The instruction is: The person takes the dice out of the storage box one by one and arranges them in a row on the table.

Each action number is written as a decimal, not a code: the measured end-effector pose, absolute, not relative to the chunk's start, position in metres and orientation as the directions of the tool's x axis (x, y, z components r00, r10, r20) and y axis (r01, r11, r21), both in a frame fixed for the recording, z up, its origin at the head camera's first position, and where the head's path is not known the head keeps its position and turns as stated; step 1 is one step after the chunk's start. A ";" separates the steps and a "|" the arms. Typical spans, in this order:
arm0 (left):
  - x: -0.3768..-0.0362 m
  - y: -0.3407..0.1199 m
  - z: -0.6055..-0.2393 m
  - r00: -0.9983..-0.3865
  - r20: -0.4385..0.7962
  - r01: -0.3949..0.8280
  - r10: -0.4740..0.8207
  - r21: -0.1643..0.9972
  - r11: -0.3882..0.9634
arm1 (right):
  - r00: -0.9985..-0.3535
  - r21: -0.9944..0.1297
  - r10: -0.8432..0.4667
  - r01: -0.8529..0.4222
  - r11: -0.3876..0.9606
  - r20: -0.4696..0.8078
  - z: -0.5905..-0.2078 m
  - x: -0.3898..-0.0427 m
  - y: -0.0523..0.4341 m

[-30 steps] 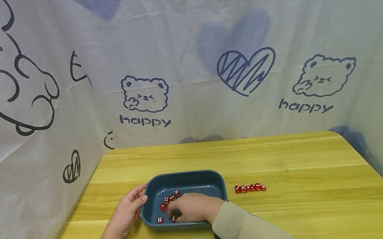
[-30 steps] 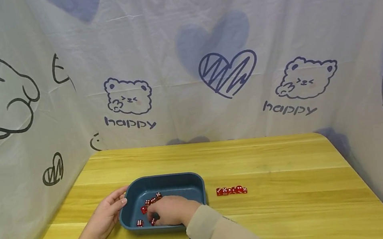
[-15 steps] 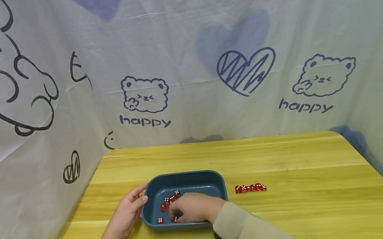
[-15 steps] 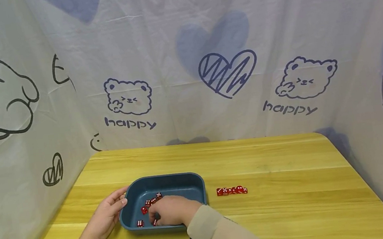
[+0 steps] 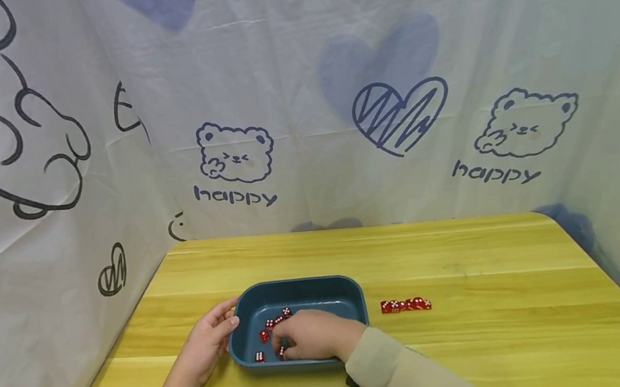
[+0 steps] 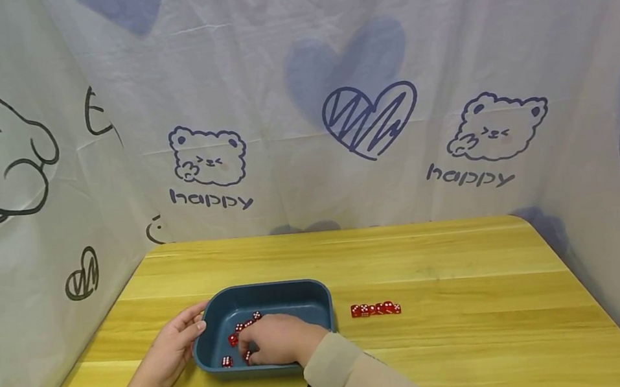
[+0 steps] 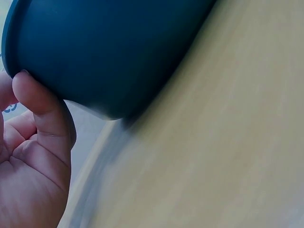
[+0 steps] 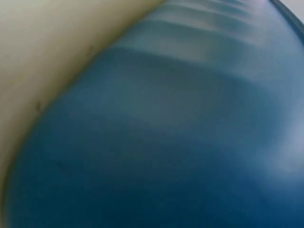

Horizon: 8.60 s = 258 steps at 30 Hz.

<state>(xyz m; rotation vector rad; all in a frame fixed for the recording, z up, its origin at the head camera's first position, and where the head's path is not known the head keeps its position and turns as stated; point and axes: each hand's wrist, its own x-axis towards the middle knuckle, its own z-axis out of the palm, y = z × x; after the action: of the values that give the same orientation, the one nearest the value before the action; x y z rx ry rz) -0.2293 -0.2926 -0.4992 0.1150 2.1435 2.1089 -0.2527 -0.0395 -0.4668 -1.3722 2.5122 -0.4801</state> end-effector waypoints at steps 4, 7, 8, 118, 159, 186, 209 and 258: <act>-0.229 -0.292 -0.499 -0.988 -0.047 -0.045 0.148 0.999 0.021 | -0.531 -0.387 -0.847 -0.774 0.502 -0.035 -0.466 -0.253 -0.040; -0.229 -0.293 -0.500 -0.989 -0.055 -0.053 0.139 0.998 0.020 | -0.535 -0.388 -0.844 -0.771 0.505 -0.035 -0.464 -0.251 -0.040; -0.229 -0.293 -0.501 -0.989 -0.059 -0.058 0.134 0.998 0.017 | -0.535 -0.388 -0.844 -0.770 0.505 -0.036 -0.464 -0.251 -0.039; -0.228 -0.294 -0.496 -0.988 -0.054 -0.050 0.148 0.998 0.027 | -0.774 -0.486 -0.624 -0.590 0.645 0.112 -0.436 -0.262 0.103; -0.229 -0.294 -0.498 -0.988 -0.068 -0.064 0.138 0.997 0.037 | -0.871 -0.493 -0.483 -0.461 0.738 0.091 -0.458 -0.262 0.189; -0.229 -0.293 -0.499 -0.989 -0.059 -0.054 0.132 0.998 0.043 | -0.896 -0.471 -0.442 -0.404 0.784 0.033 -0.474 -0.265 0.233; -0.228 -0.293 -0.497 -0.990 -0.053 -0.049 0.133 0.998 0.037 | -0.892 -0.482 -0.445 -0.358 0.800 -0.076 -0.481 -0.273 0.229; -0.227 -0.292 -0.494 -0.990 -0.064 -0.059 0.125 0.997 0.041 | -0.827 -0.453 -0.558 -0.525 0.721 0.069 -0.442 -0.253 0.150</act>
<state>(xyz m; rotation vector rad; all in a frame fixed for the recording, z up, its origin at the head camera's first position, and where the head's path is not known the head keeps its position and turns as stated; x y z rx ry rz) -0.2271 -0.2916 -0.4941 0.0699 2.1655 2.0871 -0.2534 0.1501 -0.4417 -0.8975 2.8469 -0.7149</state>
